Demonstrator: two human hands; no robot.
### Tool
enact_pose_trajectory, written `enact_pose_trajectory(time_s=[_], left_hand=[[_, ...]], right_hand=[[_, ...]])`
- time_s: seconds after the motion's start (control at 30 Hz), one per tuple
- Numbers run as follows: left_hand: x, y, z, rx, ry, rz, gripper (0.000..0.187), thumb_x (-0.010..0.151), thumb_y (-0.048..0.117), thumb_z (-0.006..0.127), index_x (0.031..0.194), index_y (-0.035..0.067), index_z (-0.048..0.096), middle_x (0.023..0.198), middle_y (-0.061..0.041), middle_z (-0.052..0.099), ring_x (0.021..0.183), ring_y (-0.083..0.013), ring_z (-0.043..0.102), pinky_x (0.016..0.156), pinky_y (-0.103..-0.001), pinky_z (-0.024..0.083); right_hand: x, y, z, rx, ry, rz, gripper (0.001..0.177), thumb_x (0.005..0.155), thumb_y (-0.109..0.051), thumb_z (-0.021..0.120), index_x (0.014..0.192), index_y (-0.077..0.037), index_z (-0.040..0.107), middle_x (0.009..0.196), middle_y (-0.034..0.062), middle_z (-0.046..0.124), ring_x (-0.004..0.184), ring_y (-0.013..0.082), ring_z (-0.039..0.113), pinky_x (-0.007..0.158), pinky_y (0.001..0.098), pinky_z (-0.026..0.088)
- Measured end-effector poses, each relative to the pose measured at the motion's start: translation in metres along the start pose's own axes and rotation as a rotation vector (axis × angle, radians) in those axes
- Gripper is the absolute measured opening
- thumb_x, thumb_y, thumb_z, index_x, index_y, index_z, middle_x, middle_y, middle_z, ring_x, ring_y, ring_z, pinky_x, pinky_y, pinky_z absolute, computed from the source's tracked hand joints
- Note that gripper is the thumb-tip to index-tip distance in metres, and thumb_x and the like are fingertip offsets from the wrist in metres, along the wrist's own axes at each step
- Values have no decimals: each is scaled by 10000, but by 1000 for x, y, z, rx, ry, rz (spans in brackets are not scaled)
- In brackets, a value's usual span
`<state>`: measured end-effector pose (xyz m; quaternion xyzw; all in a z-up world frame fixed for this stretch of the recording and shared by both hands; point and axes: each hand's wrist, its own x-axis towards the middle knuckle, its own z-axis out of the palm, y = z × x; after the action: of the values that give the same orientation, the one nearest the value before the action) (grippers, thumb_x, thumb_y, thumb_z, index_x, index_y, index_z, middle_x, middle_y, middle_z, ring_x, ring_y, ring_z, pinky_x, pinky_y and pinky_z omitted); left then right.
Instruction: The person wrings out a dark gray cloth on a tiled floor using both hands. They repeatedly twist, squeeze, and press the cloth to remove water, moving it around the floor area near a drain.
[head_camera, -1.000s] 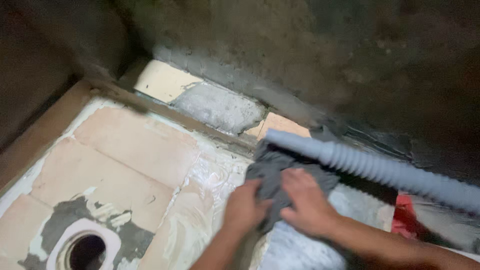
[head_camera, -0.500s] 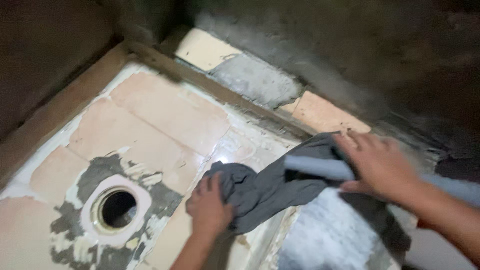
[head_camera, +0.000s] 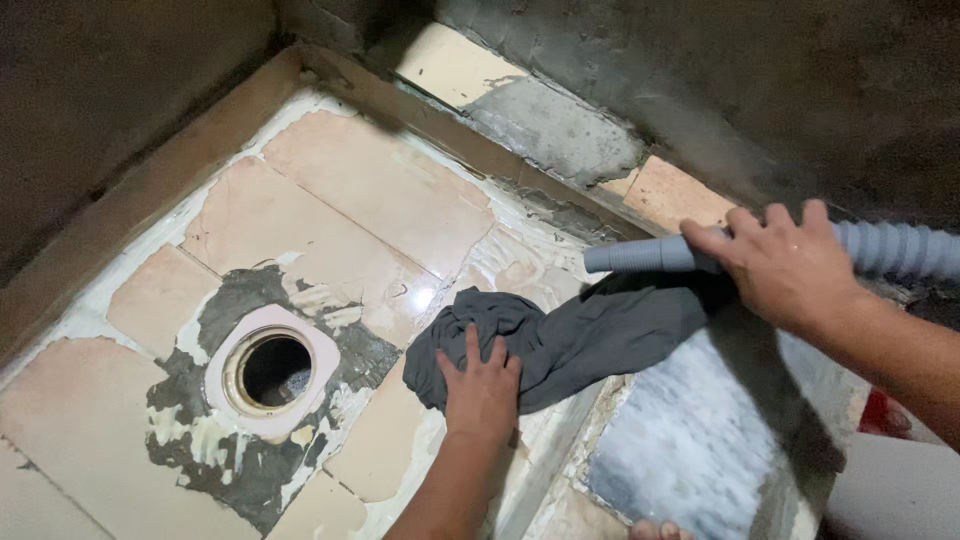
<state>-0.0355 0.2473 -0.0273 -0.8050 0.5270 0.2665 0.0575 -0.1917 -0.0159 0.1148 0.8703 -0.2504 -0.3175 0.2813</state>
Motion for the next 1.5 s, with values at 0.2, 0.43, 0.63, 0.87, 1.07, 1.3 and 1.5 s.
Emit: enact_pose_trajectory(time_s=[0.2,0.43,0.63,0.87,1.07,1.3,1.5], left_hand=[[-5,-16,2,-60,116,-25,332,937,145,567,1258,150,654,1470,-85,500,1484,-437,307,1051,-710,347],[-27,-53,-3,-170,93,-116,417,869,121,659,1282,170,647,1546,-37,454,1504,-414,285,1056,-687,362],[-44,-49,-8,-149,65,-68,719,743,313,853,1392,189,571,1630,-76,313,1528,-378,115,1136,-768,130],[-44,-55,3,-2,32,58,448,898,142,646,1341,198,612,1477,-59,488,1561,-271,126,1121,-835,86],[-70,-72,10,-154,79,12,333,861,79,568,1154,153,708,1429,-43,544,1565,-250,128,1151,-793,16],[-79,-93,40,-51,248,144,531,833,126,617,1363,110,579,1569,-93,430,1536,-311,174,1095,-823,26],[-68,-101,51,-121,421,165,998,697,478,762,1580,229,368,1669,-74,248,1527,-405,166,1095,-857,65]], right_hand=[[8,4,11,-164,33,-44,657,1053,-318,412,1643,-409,138,1279,80,584,1046,212,657,892,400,483],[14,-9,32,-65,-88,-120,706,1049,-312,455,1668,-288,117,1391,102,545,1194,250,634,941,447,507],[17,-28,-30,-110,-146,-248,978,908,-610,599,1655,-253,78,1576,108,397,1393,266,466,1104,540,412],[-4,-98,-78,-245,-245,-782,881,983,-416,601,1661,-207,78,1689,151,196,1535,333,238,1228,529,243],[-15,-223,-33,469,-319,-319,945,990,-745,420,1649,-150,97,1642,293,127,1564,453,81,1264,618,66],[-9,-336,-2,913,96,166,998,905,-774,430,1595,-82,228,1611,345,128,1518,491,15,1189,611,63],[56,-290,-7,788,157,-221,1007,836,-761,501,1634,-214,223,1710,218,41,1573,409,-38,1184,568,25]])
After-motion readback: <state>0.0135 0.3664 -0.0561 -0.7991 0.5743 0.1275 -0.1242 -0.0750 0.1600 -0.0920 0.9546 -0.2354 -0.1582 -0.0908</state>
